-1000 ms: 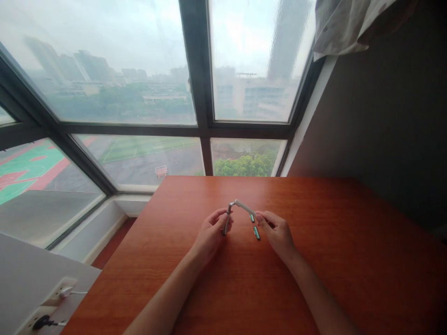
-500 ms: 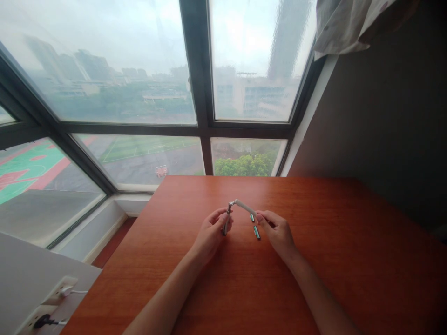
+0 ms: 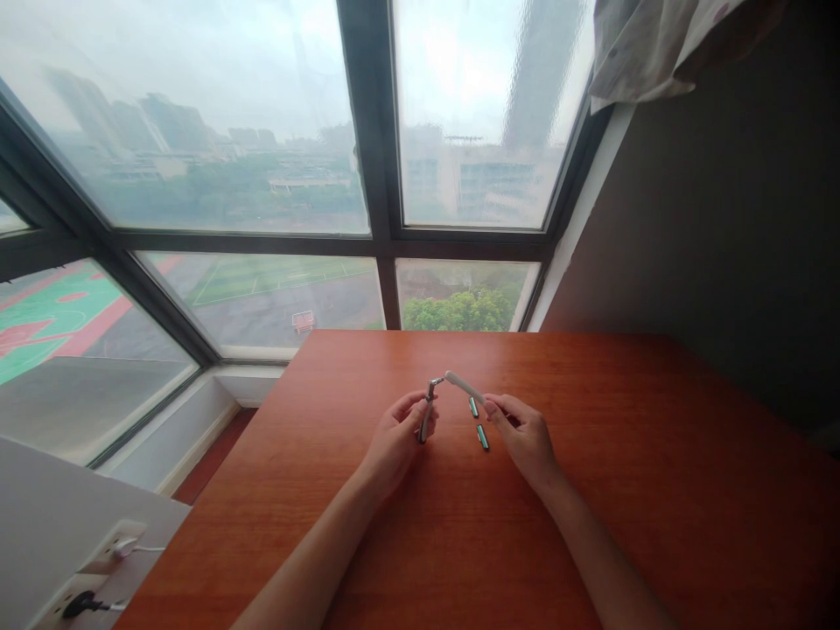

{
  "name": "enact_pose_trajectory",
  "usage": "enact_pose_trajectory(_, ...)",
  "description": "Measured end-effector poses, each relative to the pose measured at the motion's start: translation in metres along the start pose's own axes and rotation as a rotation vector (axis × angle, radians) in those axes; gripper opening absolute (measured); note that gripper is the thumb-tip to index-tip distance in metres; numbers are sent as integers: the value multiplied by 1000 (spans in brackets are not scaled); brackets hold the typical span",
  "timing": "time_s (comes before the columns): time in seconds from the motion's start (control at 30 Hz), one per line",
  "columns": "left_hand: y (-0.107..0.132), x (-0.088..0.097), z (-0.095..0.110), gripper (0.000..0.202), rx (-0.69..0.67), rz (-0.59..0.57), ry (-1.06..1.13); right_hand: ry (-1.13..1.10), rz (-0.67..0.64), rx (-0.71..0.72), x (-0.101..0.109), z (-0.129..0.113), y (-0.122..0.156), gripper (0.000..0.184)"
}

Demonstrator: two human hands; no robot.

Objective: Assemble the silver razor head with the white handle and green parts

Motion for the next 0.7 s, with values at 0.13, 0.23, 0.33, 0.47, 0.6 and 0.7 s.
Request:
enact_pose_trajectory(0.13, 1, -3, -1, 30, 6, -42, -32, -37, -40, -6, -5, -1, 1, 29)
enact_pose_trajectory(0.23, 1, -5, -1, 32, 11, -58, -38, -42, -47, -8, -6, 1, 1, 28)
enact_pose_trajectory(0.33, 1, -6, -1, 30, 21, -74, -34, -34, -45, -1, -5, 1, 0, 28)
enact_pose_trajectory(0.47, 0, -5, -1, 29, 19, -77, -41, -11, -22, 13, 0, 0, -1, 27)
enact_pose_trajectory(0.6, 1, -5, -1, 29, 22, -72, -45, -13, -15, 23, 0, -3, -1, 27)
enact_pose_trajectory(0.7, 1, -7, -2, 31, 33, -76, -51, -27, -27, 21, -2, -3, 0, 28)
Point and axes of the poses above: each hand's wrist, its own y-axis away from the middle knuckle, its own x-axis out of the back of the hand, z = x × y, the point moved 7 cm from there along -y, towards the middle knuckle
